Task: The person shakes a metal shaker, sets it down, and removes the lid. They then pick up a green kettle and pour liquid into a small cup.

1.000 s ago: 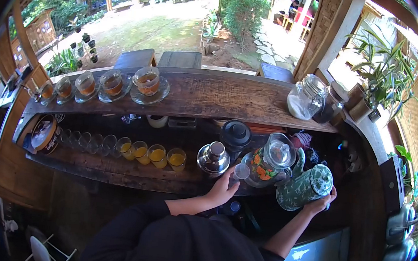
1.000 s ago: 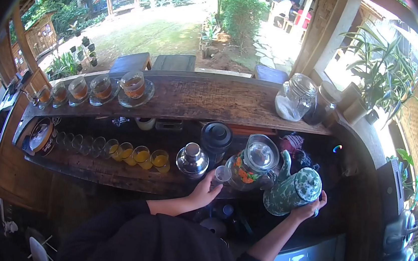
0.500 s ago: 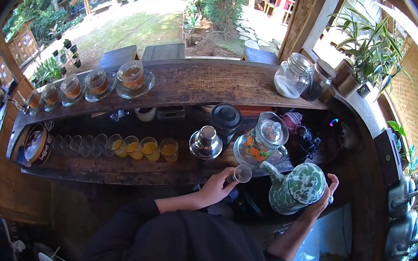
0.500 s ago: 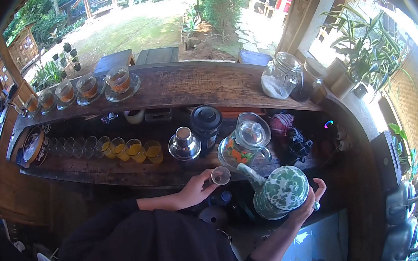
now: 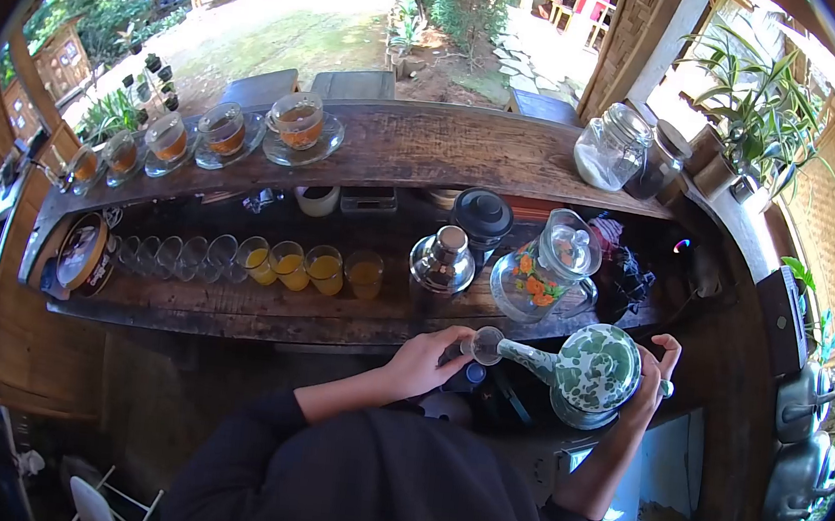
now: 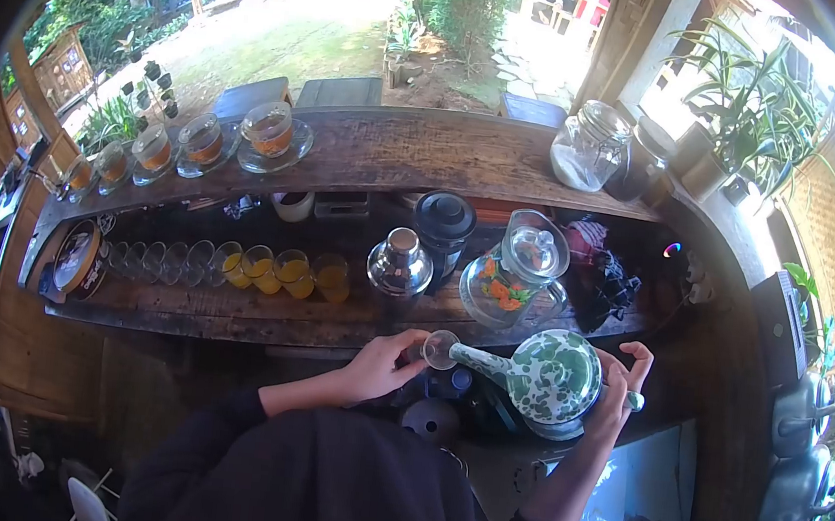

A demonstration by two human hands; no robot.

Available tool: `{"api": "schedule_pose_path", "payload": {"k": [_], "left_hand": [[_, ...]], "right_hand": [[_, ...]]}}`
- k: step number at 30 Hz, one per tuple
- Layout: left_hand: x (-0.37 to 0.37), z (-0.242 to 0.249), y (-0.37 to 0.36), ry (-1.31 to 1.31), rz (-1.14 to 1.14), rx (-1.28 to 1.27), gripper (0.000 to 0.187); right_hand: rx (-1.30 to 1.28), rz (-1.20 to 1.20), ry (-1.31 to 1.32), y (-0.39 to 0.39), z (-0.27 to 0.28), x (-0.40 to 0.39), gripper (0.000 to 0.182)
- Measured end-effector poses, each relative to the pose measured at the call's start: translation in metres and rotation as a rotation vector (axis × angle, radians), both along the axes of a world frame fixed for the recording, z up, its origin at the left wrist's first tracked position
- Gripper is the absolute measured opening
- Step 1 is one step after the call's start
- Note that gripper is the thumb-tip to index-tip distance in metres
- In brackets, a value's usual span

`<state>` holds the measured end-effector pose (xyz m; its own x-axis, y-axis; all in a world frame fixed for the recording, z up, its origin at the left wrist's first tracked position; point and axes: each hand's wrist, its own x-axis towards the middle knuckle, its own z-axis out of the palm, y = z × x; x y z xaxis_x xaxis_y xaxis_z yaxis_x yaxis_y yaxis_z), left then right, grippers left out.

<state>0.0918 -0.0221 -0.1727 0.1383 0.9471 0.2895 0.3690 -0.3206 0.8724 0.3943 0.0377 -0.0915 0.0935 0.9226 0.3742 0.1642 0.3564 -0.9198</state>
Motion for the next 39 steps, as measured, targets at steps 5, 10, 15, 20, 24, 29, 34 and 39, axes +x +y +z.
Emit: {"api": "schedule_pose_path", "payload": {"k": [5, 10, 15, 20, 24, 29, 34, 39], "left_hand": [[-0.004, -0.009, -0.008, 0.006, 0.003, -0.01, 0.038], [-0.006, -0.012, -0.014, 0.003, -0.007, -0.04, 0.038], [-0.004, -0.012, -0.02, -0.02, -0.01, -0.028, 0.037], [-0.004, -0.014, -0.022, -0.023, -0.024, -0.058, 0.037], [-0.004, -0.024, -0.02, -0.013, -0.046, -0.081, 0.034], [-0.004, -0.027, -0.02, -0.003, -0.034, -0.074, 0.037], [-0.004, -0.021, -0.02, -0.029, -0.045, -0.11, 0.036], [-0.004, -0.018, -0.019, -0.136, -0.096, -0.116, 0.037]], "right_hand": [[-0.111, 0.14, 0.084, -0.007, 0.015, -0.01, 0.035], [-0.067, 0.165, 0.019, -0.011, 0.026, -0.018, 0.034], [-0.072, 0.178, 0.032, -0.014, 0.03, -0.025, 0.033], [-0.059, 0.184, -0.01, -0.016, 0.032, -0.026, 0.033], [-0.056, 0.157, -0.068, -0.016, 0.033, -0.027, 0.033], [-0.064, 0.156, -0.073, -0.015, 0.033, -0.025, 0.033], [-0.103, 0.165, 0.04, -0.014, 0.027, -0.022, 0.034], [-0.146, 0.159, 0.117, -0.008, 0.003, -0.007, 0.035]]}}
